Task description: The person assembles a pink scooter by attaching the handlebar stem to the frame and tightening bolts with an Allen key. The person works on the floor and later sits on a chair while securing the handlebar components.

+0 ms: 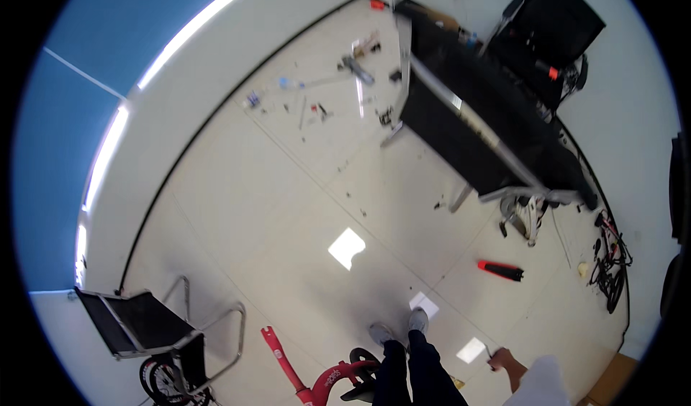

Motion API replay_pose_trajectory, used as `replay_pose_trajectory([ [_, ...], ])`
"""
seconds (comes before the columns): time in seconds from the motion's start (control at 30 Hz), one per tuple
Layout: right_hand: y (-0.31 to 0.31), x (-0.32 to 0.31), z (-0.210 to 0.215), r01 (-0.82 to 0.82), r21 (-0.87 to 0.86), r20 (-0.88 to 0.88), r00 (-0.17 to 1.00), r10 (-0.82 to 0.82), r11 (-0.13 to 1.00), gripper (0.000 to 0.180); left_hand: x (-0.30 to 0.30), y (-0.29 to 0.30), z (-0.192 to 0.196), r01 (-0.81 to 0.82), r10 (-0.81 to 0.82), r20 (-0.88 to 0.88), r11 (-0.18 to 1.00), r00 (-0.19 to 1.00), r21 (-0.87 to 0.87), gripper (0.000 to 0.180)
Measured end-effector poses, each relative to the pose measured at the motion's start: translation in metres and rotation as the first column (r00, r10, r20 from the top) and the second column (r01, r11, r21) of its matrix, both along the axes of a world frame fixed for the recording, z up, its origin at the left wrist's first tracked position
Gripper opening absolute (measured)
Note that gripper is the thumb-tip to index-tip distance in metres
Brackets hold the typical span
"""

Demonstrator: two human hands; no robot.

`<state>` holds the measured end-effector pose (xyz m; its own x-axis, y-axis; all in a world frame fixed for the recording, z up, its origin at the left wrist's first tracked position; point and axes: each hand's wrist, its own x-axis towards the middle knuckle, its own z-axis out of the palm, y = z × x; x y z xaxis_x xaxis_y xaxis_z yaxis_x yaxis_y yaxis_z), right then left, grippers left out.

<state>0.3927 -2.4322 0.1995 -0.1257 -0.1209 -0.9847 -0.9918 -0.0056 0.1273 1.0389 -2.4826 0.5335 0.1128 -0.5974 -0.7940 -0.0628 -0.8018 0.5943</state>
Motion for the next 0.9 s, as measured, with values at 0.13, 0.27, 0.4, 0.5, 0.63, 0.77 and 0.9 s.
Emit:
replay_pose_trajectory([
  [0.13,-0.057,-0.004,0.181,0.749,-0.360,-0.152,0.542,-0.827,0.557,0.024,0.005,-0.062,0.020,-0.170,0.169,-0.023,0.981,0.985,-0.093,0.035],
  [0.27,-0.154,0.021,0.179,0.850,-0.455,0.114,0.352,-0.929,0.266,0.019,0.042,-0.126,0.001,-0.012,0.008,0.083,0.999,0.997,0.051,0.021],
  [0.4,-0.253,0.081,0.142,0.911,-0.397,0.217,0.211,-0.953,0.112,0.016,0.090,-0.307,0.052,-0.021,-0.010,0.167,0.982,0.986,0.185,0.024],
  [0.5,-0.321,0.118,0.169,0.921,-0.362,0.365,0.002,-0.931,-0.140,0.020,0.163,-0.395,0.027,0.032,-0.032,0.004,0.998,0.999,-0.047,0.019],
  [0.63,-0.369,0.125,0.226,0.826,-0.494,0.331,-0.109,-0.937,-0.271,0.018,0.169,-0.560,0.072,0.011,-0.015,-0.094,0.999,0.996,-0.040,0.017],
  [0.77,-0.350,0.143,0.214,0.555,-0.574,0.459,-0.391,-0.798,-0.602,0.017,0.183,-0.723,0.067,0.157,-0.156,0.015,0.980,0.988,-0.118,0.027],
  [0.9,-0.370,0.257,0.237,0.434,-0.726,0.349,-0.437,-0.829,-0.534,0.020,0.172,-0.868,0.060,0.258,-0.257,0.025,0.957,0.966,-0.134,0.031],
])
